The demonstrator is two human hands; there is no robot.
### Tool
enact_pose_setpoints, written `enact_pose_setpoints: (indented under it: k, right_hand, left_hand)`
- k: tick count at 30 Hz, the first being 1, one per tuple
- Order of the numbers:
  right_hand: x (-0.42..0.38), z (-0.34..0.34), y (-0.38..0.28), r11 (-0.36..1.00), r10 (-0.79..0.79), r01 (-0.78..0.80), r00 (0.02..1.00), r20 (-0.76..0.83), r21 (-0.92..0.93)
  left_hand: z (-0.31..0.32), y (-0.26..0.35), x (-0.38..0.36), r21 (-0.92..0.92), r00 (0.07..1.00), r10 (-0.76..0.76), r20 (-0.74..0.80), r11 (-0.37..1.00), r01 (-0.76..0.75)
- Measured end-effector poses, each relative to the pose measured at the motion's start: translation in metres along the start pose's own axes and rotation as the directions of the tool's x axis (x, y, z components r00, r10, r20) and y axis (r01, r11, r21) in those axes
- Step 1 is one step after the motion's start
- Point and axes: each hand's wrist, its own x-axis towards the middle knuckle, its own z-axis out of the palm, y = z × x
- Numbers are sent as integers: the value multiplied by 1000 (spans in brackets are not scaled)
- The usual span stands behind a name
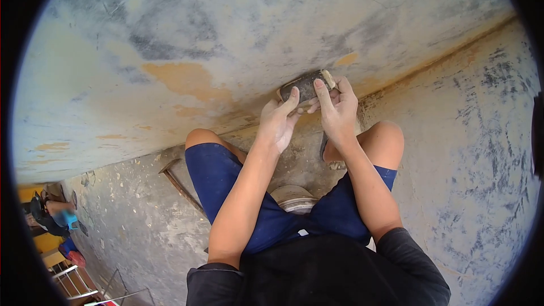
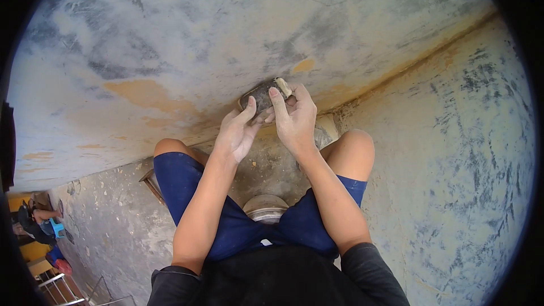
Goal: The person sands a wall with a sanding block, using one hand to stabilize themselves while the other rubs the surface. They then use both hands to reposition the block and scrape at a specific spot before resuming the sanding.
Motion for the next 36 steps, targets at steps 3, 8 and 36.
enact_pose_setpoints:
  k: [3,8,36]
  right_hand:
    - [-1,5,-8,994,-5,1,999,-37,-111]
    - [3,9,-3,927,-222,183,971,-87,-327]
    - [7,20,13,741,-524,394,846,-101,-543]
  left_hand:
    - [8,-6,1,-133,998,-46,46,990,52]
    - [4,-24,13,-306,981,-31,191,948,89]
    - [5,-21,21,-355,974,-227,23,909,220]
